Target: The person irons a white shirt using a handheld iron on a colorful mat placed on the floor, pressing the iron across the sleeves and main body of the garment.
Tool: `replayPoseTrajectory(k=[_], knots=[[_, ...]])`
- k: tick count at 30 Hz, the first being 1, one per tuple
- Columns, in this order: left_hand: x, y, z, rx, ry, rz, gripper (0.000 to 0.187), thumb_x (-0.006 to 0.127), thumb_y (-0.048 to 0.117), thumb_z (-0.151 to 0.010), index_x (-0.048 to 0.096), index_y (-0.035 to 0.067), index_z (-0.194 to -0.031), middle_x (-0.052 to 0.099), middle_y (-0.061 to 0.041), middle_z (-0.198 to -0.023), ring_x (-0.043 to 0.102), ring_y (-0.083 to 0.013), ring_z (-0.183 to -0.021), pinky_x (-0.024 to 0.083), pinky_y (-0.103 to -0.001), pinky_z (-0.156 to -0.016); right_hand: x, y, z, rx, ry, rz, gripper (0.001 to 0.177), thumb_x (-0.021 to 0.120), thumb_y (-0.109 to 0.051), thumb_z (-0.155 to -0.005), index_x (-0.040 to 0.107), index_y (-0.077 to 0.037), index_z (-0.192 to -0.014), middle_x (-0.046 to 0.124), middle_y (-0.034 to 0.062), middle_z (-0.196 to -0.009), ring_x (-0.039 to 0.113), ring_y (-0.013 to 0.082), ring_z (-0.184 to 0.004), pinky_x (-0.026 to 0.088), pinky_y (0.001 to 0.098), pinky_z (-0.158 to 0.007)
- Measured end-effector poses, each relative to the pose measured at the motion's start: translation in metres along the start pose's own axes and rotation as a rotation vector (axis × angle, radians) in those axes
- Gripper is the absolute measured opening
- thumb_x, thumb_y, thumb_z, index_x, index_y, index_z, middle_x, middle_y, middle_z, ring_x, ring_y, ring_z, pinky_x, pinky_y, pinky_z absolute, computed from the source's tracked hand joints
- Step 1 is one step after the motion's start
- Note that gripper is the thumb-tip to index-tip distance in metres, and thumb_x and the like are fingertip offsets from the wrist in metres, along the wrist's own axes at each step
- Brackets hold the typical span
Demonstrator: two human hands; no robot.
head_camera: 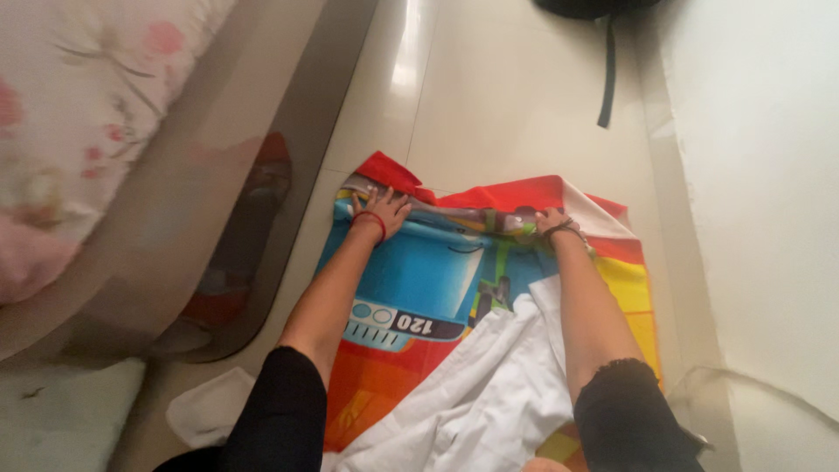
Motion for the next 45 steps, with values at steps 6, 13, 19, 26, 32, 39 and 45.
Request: replayPoseTrajectory(k=[6,13,19,26,32,39,45], knots=[[-0.034,0.001,-0.065,-0.186,-0.144,-0.163,0.079,0.033,0.075,-0.094,0.005,0.047,-0.162,-0.010,0.005,-0.172,-0.010,-0.0408,-0.157,-0.001,-0.076,-0.117,-0.018,0.005,-0.063,0.095,0.153,0.035,0.079,0.028,-0.075,-0.097,0.009,-0.039,-0.166,-0.006,0.0146,-0.173,-0.004,0.0432,-0.159,0.005,0.0787,-0.119],[-0.029,-0.003,-0.103,-0.254,-0.039,-0.128,0.077,0.033,0.074,-0.097,0.007,0.044,-0.163,-0.007,0.003,-0.174,-0.008,-0.0441,-0.158,-0.004,-0.074,-0.119,-0.067,-0.015,-0.044,0.223,0.014,0.124,0.091,0.033,-0.080,-0.091,0.003,-0.036,-0.165,-0.006,0.0034,-0.173,-0.003,0.0380,-0.159,0.009,0.0856,-0.113],[0.001,0.045,-0.005,0.038,0.295,-0.152,0.071,0.036,0.058,-0.103,0.012,0.031,-0.165,0.003,-0.007,-0.172,0.004,-0.0327,-0.158,-0.002,-0.067,-0.122,-0.079,-0.072,0.019,-0.138,-0.016,0.476,0.066,0.059,-0.062,-0.094,0.059,-0.025,-0.149,0.057,0.0069,-0.154,0.058,0.0316,-0.138,0.050,0.0543,-0.109],[-0.040,0.042,0.267,0.270,-0.235,0.255,0.085,0.060,0.044,-0.094,0.017,0.023,-0.164,0.014,-0.017,-0.168,0.025,-0.0415,-0.149,0.018,-0.052,-0.123,-0.002,-0.120,0.241,-0.937,-0.168,0.497,0.041,0.071,-0.036,-0.089,0.065,-0.029,-0.129,0.070,0.0056,-0.124,0.069,0.0290,-0.110,0.056,0.0433,-0.092],[-0.120,0.024,0.465,0.567,-0.756,0.190,0.093,0.068,0.064,-0.081,0.036,0.022,-0.157,0.042,-0.009,-0.160,0.028,-0.0300,-0.153,0.013,-0.055,-0.125,0.056,-0.018,0.453,-1.207,-0.727,0.822,0.049,0.077,-0.034,-0.081,0.064,-0.025,-0.127,0.073,-0.0002,-0.121,0.067,0.0249,-0.115,0.054,0.0406,-0.095],[-0.121,0.057,0.565,0.705,-0.553,-0.430,0.101,0.082,0.066,-0.065,0.049,0.023,-0.150,0.050,-0.008,-0.150,0.028,-0.0324,-0.147,-0.004,-0.066,-0.118,0.097,0.101,0.553,-1.274,-0.757,0.751,0.093,0.094,-0.031,-0.055,0.056,-0.029,-0.140,0.053,0.0028,-0.142,0.051,0.0322,-0.128,0.042,0.0457,-0.103],[-0.079,0.034,0.560,0.772,-0.529,-0.438,0.049,0.078,0.049,-0.077,0.070,0.019,-0.115,0.067,-0.002,-0.114,0.056,-0.0242,-0.122,0.042,-0.045,-0.108,0.108,0.148,0.544,-1.249,-0.497,0.143,0.061,0.075,-0.015,-0.078,0.058,-0.014,-0.136,0.059,0.0137,-0.136,0.060,0.0364,-0.120,0.049,0.0433,-0.101]])
Point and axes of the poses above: each hand's wrist, its own z-axis away from the middle knuckle, its own x-axis out of the palm, y = z × x, the point moved 1 cm from there along -z, towards the middle knuckle
